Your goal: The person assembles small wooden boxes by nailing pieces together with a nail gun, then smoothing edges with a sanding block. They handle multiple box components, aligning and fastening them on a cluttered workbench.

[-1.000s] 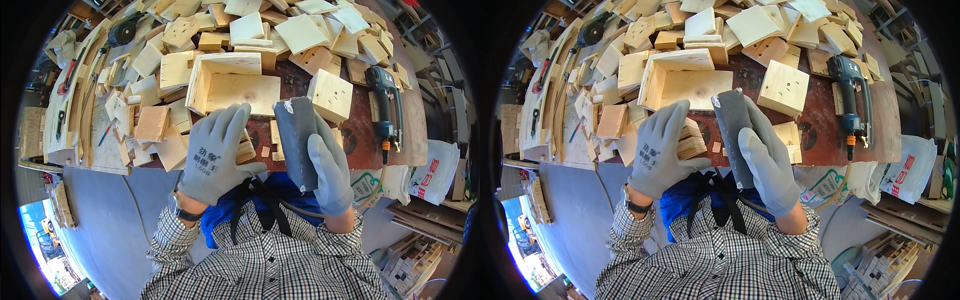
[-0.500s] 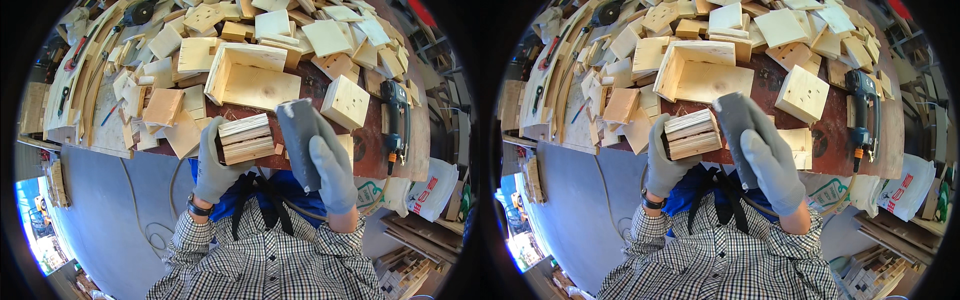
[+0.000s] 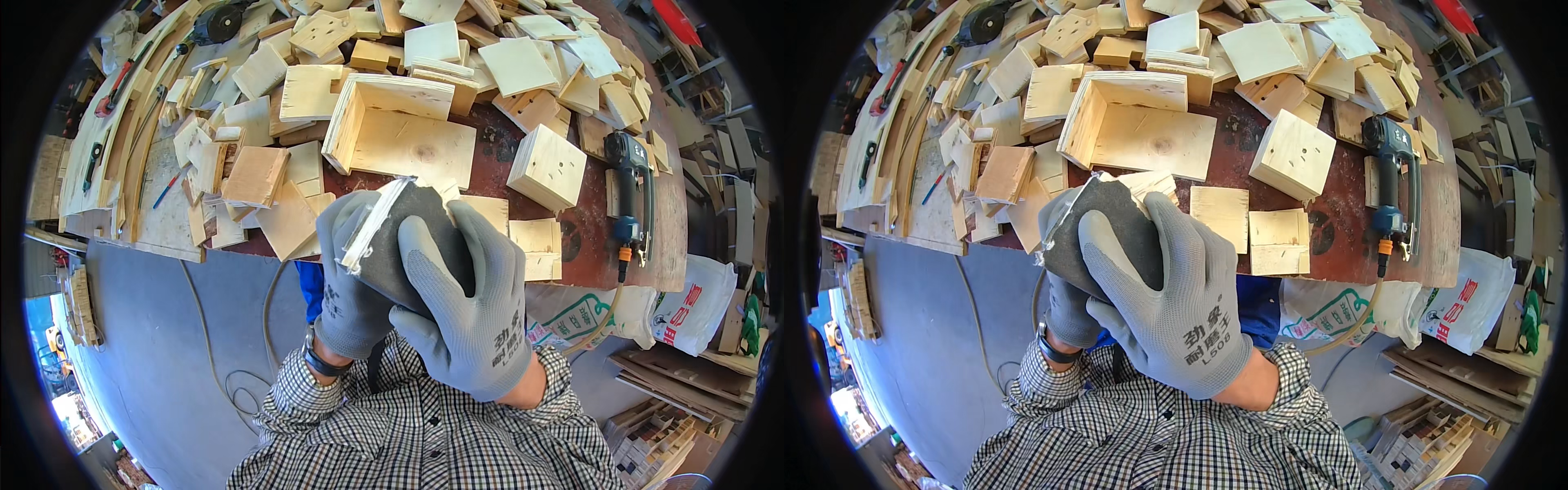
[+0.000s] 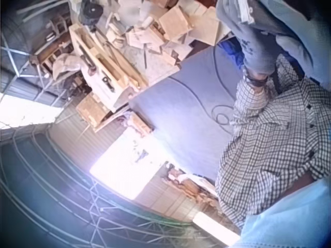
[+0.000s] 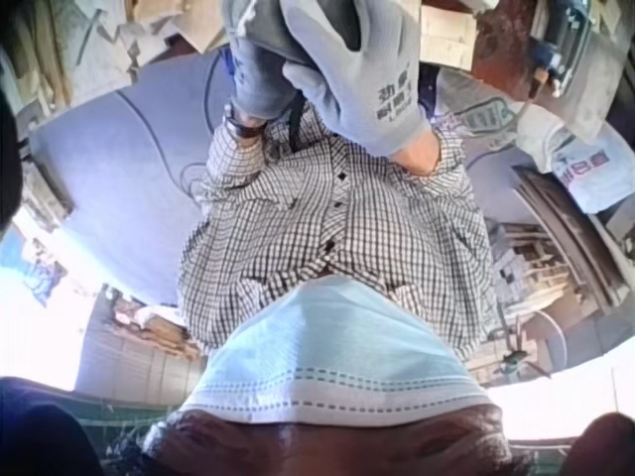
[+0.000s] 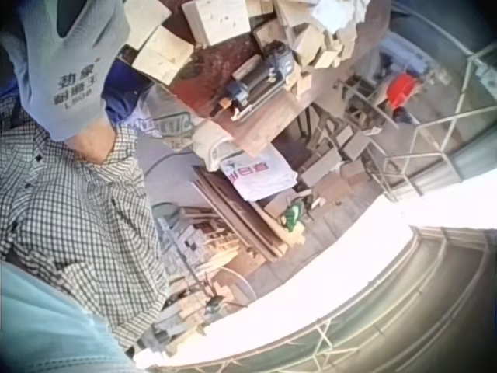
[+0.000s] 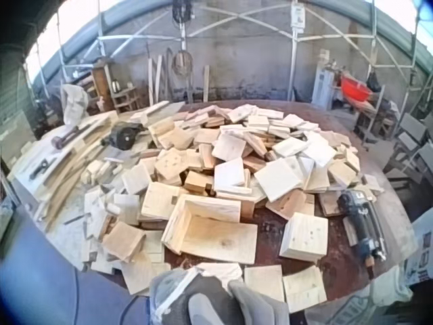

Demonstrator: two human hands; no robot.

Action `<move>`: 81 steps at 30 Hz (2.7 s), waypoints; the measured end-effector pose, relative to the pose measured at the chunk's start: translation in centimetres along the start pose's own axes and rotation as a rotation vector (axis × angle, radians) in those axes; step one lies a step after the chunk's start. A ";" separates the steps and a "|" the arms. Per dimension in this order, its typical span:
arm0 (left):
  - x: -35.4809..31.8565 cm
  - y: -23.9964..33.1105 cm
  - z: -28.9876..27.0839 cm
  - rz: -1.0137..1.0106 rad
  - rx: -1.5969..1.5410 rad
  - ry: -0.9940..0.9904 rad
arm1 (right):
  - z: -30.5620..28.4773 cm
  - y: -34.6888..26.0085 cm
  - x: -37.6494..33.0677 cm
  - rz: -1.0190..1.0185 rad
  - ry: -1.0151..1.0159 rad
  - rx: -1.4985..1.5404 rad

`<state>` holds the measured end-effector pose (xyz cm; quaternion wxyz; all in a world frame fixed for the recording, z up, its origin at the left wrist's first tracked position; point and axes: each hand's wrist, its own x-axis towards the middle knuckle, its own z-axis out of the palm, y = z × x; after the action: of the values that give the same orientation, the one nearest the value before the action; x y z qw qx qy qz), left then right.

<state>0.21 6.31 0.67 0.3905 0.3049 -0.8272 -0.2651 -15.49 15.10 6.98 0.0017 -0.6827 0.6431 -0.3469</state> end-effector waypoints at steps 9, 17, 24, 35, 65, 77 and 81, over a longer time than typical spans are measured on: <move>1.3 1.3 -1.2 0.162 0.196 0.035 | -0.8 1.8 0.9 -0.029 0.020 -0.004; 1.0 0.8 -1.2 -0.018 0.098 0.055 | -0.5 6.9 1.3 0.127 0.183 0.207; 1.8 0.1 -0.8 -0.178 0.032 0.034 | 0.9 1.6 -1.3 -0.015 -0.082 0.136; 2.6 1.1 -1.2 -0.561 -0.314 -0.051 | -0.6 3.4 -0.5 0.015 0.070 0.005; 1.2 0.7 -1.9 -1.115 -1.488 0.094 | -1.3 7.2 2.6 -0.124 0.041 0.446; 1.4 -1.8 -3.1 -1.144 -1.812 0.063 | -2.3 6.3 -1.9 0.309 0.171 0.746; 1.2 -1.0 -2.4 -1.222 -1.671 0.038 | -2.3 6.1 1.2 -0.202 -0.072 0.291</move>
<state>1.84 4.31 1.87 0.2895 0.3085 -0.0772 -0.9028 -22.03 13.95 6.53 0.0884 -0.7484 0.5137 -0.4100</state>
